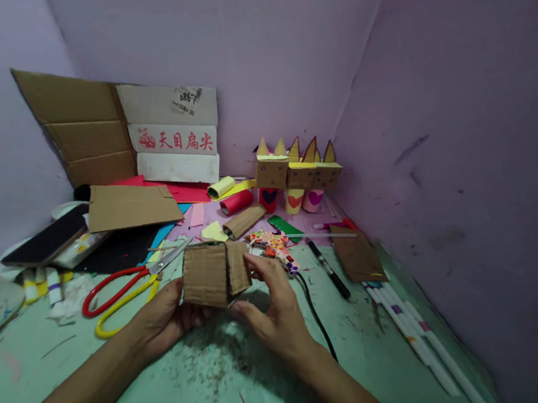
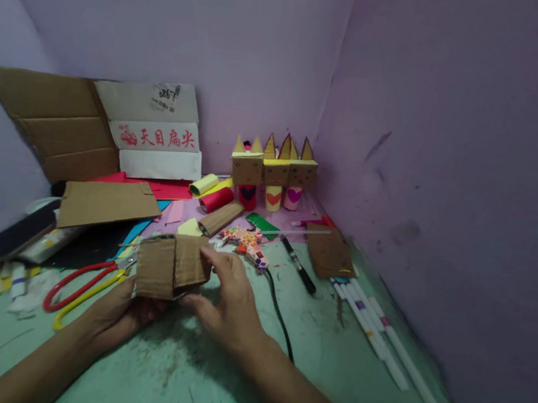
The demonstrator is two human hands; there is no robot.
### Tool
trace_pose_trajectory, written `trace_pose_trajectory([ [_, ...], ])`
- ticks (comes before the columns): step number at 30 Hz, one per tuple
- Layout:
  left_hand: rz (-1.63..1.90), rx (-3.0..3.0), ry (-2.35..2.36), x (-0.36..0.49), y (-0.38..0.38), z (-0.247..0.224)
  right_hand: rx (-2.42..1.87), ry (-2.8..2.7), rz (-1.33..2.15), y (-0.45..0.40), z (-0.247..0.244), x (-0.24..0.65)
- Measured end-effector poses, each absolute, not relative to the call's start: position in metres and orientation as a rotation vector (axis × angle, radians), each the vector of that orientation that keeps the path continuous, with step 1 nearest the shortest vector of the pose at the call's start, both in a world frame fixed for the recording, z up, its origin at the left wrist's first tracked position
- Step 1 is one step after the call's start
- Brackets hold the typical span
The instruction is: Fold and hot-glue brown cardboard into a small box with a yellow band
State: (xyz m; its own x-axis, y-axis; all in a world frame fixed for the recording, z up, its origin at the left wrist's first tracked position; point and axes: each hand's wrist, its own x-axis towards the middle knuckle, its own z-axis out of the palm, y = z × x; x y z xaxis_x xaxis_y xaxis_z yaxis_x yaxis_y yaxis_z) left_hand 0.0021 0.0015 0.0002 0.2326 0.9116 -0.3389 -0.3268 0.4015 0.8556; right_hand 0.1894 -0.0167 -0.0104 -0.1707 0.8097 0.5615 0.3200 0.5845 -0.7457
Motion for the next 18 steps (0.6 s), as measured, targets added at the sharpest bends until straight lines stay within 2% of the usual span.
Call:
trace_pose_trajectory([
  [8,1.06,0.774,0.976,-0.002,0.005,0.001,-0.985,-1.721,0.826,-0.013,-0.017,0.198],
  [15,0.932,1.066,1.274,-0.007,-0.002,0.003,-0.917,-1.557,1.182,-0.011,-0.019,0.204],
  [18,0.84,1.421,1.557,-0.012,-0.006,0.011,-0.927,-1.405,1.281,-0.007,-0.021,0.206],
])
